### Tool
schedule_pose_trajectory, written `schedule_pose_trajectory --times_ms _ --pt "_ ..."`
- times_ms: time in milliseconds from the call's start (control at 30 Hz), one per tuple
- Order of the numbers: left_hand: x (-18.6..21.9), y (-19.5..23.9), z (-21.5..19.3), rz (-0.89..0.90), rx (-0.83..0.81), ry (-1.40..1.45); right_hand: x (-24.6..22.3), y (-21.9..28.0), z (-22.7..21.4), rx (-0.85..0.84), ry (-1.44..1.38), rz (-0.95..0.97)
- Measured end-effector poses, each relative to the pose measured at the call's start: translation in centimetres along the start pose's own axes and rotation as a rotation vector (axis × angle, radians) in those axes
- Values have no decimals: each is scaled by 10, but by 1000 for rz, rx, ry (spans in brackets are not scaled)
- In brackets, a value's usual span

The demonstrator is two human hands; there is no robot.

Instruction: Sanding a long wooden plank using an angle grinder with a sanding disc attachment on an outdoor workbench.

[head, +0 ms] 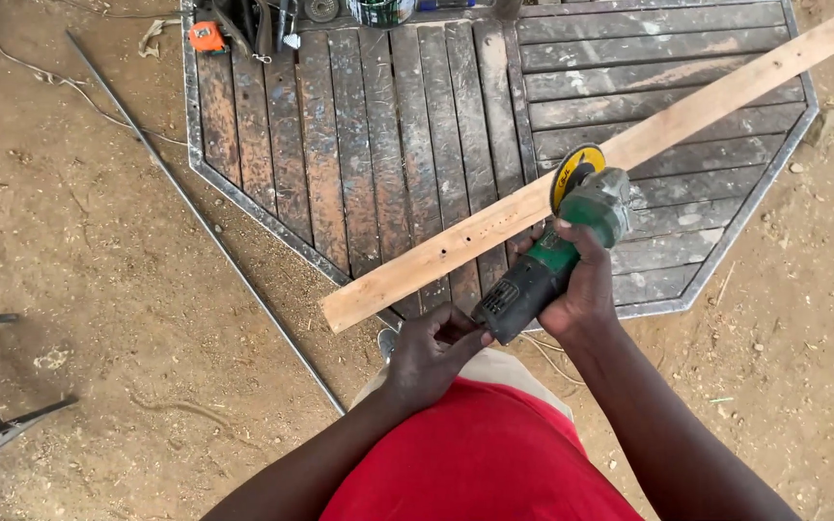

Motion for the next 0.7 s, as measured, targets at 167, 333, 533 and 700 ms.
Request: schedule_pose_trajectory --times_ms 167,333,533,700 --pt "23 15 -37 96 132 -176 19 24 17 7 -8 14" --pt "32 33 -33 79 47 -201 29 35 17 49 97 -71" --pt "24 29 -24 101 73 -289 23 4 -3 -15 372 -189" --pt "10 19 -12 -17 -17 -231 4 -6 8 -45 709 -290"
Point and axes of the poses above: each hand's wrist, its own y-axis away from the middle knuckle, its own z-axis out of the palm, x = y × z, the point moved 10 cm from there along -y, towards the middle knuckle, and after that the axes turned 8 degrees about -y, right-handed, at the moved point
